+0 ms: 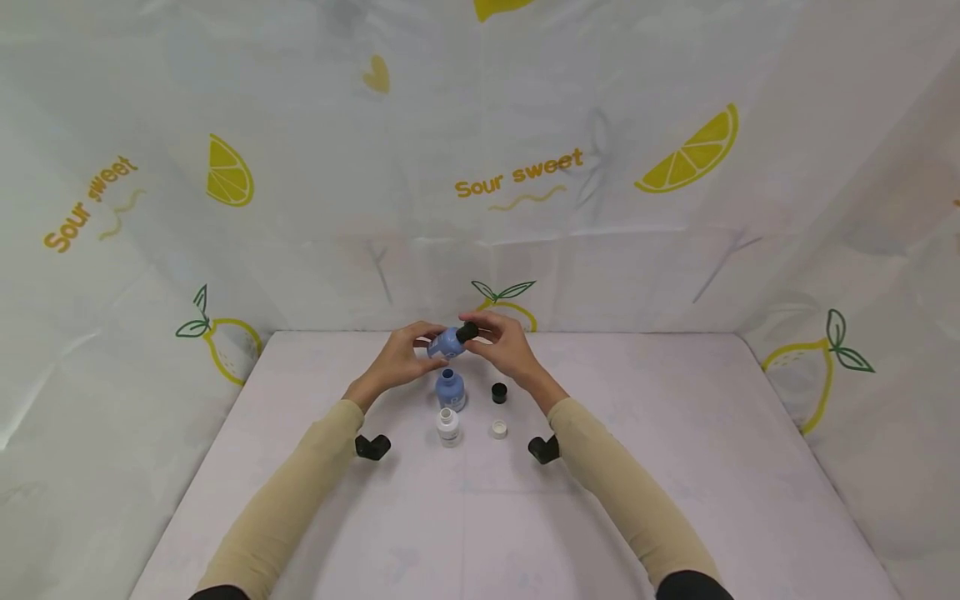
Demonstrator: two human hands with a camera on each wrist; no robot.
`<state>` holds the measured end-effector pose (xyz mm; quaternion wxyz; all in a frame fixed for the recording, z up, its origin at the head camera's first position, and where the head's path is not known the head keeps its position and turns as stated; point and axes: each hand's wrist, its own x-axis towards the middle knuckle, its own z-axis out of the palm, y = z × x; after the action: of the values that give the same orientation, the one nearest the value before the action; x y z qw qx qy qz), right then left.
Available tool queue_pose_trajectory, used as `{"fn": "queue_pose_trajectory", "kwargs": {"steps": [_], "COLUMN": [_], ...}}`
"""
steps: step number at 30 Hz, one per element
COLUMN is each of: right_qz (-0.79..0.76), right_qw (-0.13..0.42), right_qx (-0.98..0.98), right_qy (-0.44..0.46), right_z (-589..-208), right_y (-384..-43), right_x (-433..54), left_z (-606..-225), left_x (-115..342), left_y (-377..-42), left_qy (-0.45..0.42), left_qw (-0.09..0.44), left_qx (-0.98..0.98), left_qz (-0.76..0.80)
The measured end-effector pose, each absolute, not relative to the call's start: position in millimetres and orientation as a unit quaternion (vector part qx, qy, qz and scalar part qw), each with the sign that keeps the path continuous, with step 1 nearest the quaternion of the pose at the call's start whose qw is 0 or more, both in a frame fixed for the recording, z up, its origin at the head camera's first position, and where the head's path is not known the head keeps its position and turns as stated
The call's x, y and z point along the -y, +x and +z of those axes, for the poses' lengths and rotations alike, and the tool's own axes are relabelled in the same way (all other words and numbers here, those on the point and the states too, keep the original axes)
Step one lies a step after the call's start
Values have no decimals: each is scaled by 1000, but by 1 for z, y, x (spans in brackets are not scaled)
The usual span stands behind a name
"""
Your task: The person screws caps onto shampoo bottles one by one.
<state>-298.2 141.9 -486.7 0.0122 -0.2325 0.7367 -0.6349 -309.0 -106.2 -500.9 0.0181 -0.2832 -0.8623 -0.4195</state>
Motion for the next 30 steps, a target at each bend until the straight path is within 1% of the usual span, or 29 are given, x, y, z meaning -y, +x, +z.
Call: {"fn": "queue_pose_trajectory", "kwargs": {"steps": [6, 15, 24, 30], "right_qz": [-635, -611, -598, -574], "right_qw": [17, -2, -5, -19], "right_qx": [-736, -759, -782, -805], "right_qy": [-234, -226, -178, -150], "right_z": [-487, -490, -489, -488], "right_y": [-298, -300, -298, -295], "right_x": [-142, -141, -140, -137], "left_z": [-501, -500, -500, -501], "left_x": [107, 109, 107, 107], "left_y": [-308, -308, -309, -308], "left_qy": [-280, -279, -279, -280], "left_qw": [16, 15, 9, 15], "left_qx": [862, 863, 862, 863], "left_qz": [-422, -422, -423, -420]}}
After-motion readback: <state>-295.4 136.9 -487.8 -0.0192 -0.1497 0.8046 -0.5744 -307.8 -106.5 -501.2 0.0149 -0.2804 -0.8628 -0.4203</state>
